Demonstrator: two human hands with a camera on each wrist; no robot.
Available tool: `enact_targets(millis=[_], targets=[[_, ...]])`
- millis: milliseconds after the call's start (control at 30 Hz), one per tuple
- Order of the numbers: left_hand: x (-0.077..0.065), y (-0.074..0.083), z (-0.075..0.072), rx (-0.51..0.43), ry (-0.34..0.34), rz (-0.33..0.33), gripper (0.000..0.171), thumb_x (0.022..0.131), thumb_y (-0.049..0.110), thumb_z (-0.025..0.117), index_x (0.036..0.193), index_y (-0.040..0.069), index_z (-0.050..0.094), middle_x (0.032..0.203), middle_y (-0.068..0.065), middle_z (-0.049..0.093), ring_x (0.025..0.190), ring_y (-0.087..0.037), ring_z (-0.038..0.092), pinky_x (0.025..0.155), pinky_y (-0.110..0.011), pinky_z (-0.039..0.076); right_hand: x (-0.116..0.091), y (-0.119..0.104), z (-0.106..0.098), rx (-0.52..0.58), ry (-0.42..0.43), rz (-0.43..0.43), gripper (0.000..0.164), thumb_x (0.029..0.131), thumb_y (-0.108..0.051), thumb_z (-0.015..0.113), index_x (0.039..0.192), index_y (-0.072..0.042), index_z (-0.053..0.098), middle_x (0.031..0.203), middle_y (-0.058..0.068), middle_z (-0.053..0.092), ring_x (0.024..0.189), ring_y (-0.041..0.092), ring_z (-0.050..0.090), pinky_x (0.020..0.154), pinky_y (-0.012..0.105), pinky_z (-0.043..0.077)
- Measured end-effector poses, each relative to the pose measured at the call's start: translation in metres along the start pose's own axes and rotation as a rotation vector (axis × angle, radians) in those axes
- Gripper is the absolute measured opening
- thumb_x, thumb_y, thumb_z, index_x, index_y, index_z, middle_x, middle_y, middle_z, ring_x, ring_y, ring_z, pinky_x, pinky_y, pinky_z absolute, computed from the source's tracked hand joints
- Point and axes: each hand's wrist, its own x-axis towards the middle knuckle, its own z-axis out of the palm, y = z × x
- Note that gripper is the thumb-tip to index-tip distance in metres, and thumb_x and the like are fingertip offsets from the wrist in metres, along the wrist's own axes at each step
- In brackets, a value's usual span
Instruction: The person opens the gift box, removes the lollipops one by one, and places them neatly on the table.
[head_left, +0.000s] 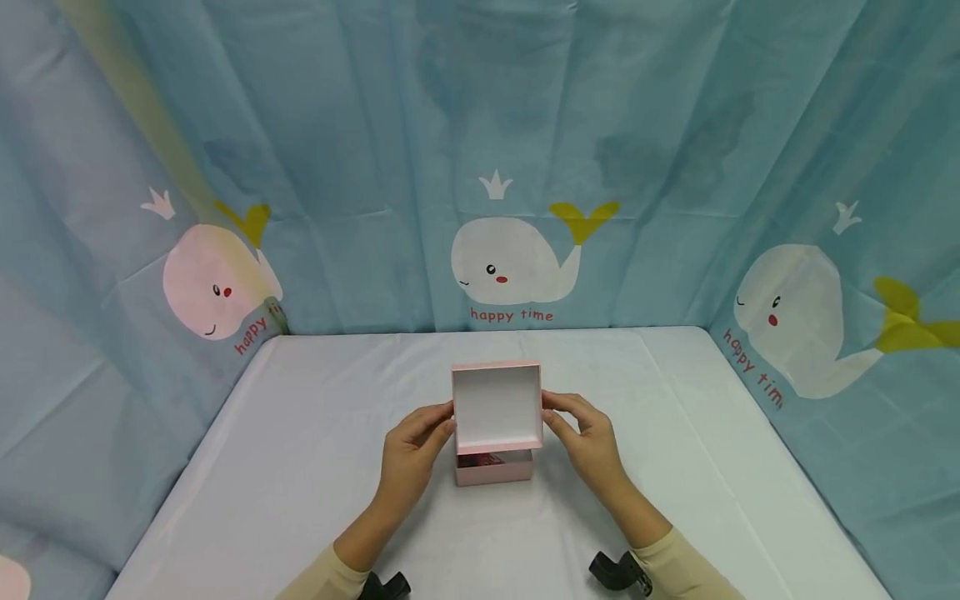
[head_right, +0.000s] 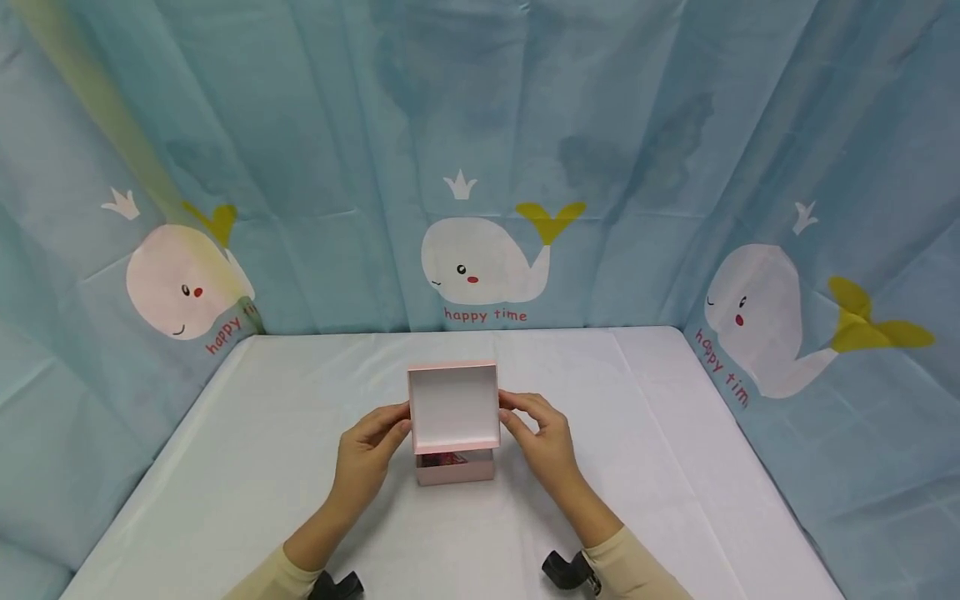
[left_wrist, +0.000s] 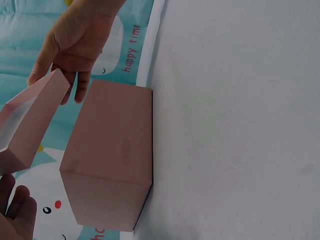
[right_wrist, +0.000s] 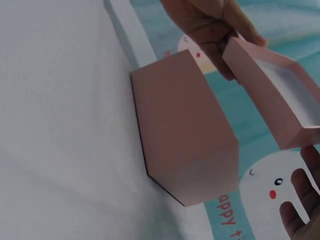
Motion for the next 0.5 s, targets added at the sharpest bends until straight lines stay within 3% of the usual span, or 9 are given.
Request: enact_targets(millis=[100, 333, 500], targets=[[0.002, -0.002, -0.003, 0.022, -0.056, 0.006, 0.035, 0.098, 0.005, 0.068, 0.134, 0.006, 0.068, 0.126, -0.011, 0.068, 0.122, -0.018, 0.065, 0.104, -0.026, 0.055, 0.002, 0.002, -0.005, -0.010, -0.056, -0.007, 0.039, 0.097, -0.004, 0.069, 0.136, -0.012, 0.068, 0.127, 0.005, 0.070, 0.120, 0.016, 0.063, 0.106, 0.020, 0.050], [0.010, 0.001, -0.010, 0.063, -0.182, 0.047, 0.049, 0.098, 0.002, 0.067, 0.146, 0.005, 0.057, 0.136, -0.013, 0.060, 0.136, -0.022, 0.055, 0.114, -0.022, 0.045, 0.008, -0.009, -0.020, -0.065, -0.253, -0.057, 0.061, 0.092, 0.005, 0.071, 0.149, 0.000, 0.051, 0.135, 0.014, 0.061, 0.126, 0.020, 0.056, 0.107, 0.035, 0.053], [0.015, 0.005, -0.019, 0.096, -0.286, 0.042, 0.059, 0.097, 0.002, 0.068, 0.153, 0.009, 0.049, 0.143, -0.011, 0.055, 0.141, -0.016, 0.047, 0.118, -0.018, 0.037, 0.013, -0.028, -0.029, -0.016, -0.382, -0.063, 0.076, 0.086, 0.009, 0.075, 0.153, 0.005, 0.041, 0.141, 0.019, 0.054, 0.134, 0.019, 0.050, 0.114, 0.025, 0.044]])
